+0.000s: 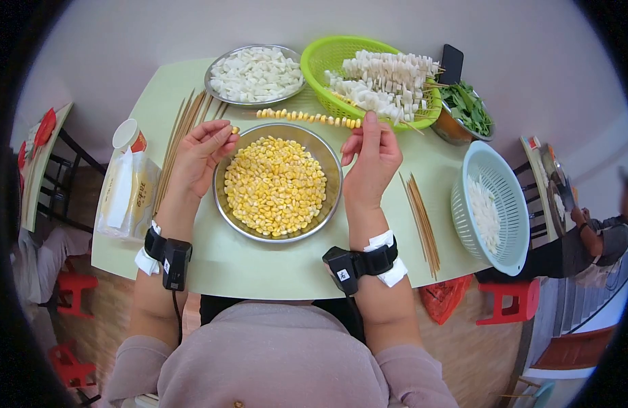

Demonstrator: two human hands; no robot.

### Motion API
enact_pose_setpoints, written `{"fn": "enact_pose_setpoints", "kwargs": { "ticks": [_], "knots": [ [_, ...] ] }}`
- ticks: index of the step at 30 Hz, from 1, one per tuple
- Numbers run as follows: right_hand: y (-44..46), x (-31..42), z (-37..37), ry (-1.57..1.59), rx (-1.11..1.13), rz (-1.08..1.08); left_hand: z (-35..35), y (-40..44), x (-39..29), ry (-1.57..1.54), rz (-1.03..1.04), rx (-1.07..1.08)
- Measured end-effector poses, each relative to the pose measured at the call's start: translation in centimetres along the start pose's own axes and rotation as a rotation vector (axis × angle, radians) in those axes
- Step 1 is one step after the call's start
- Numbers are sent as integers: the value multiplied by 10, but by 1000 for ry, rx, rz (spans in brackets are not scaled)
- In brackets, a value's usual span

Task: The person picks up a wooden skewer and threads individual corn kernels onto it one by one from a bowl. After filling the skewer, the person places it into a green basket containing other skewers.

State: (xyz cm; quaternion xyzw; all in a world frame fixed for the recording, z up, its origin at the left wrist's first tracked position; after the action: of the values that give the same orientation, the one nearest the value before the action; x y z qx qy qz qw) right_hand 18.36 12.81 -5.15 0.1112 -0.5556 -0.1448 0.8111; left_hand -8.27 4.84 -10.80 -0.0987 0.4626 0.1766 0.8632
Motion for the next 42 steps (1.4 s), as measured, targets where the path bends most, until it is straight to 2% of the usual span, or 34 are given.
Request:
{"fn": "enact_pose_setpoints", "kwargs": {
  "ticks": [8, 13, 38, 42],
  "knots": [
    [-10, 2, 13, -46, 82, -40, -4, 0, -4, 0, 53, -41],
    [-12, 4, 15, -57, 86, -43, -2, -2, -13, 151, 173, -49],
    [-16, 9, 20, -118, 130, -100, 4, -5, -20, 191, 252, -41],
    [-23, 17, 26, -181, 187, -157, 7, -7, -27, 304, 330, -68]
  ]
}}
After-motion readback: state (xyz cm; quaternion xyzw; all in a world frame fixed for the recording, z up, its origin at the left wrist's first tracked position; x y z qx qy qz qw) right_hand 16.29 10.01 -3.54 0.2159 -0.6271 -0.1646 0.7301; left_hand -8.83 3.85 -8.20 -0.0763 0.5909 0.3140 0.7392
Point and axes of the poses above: each hand's wrist, its own y-axis towards the middle knuckle, its own z-axis out of the palm, x = y × z, the point moved 8 cm from there along y, towards the middle knuckle, and after that the axes turned 5 degrees about -y, right-handed, at the moved point
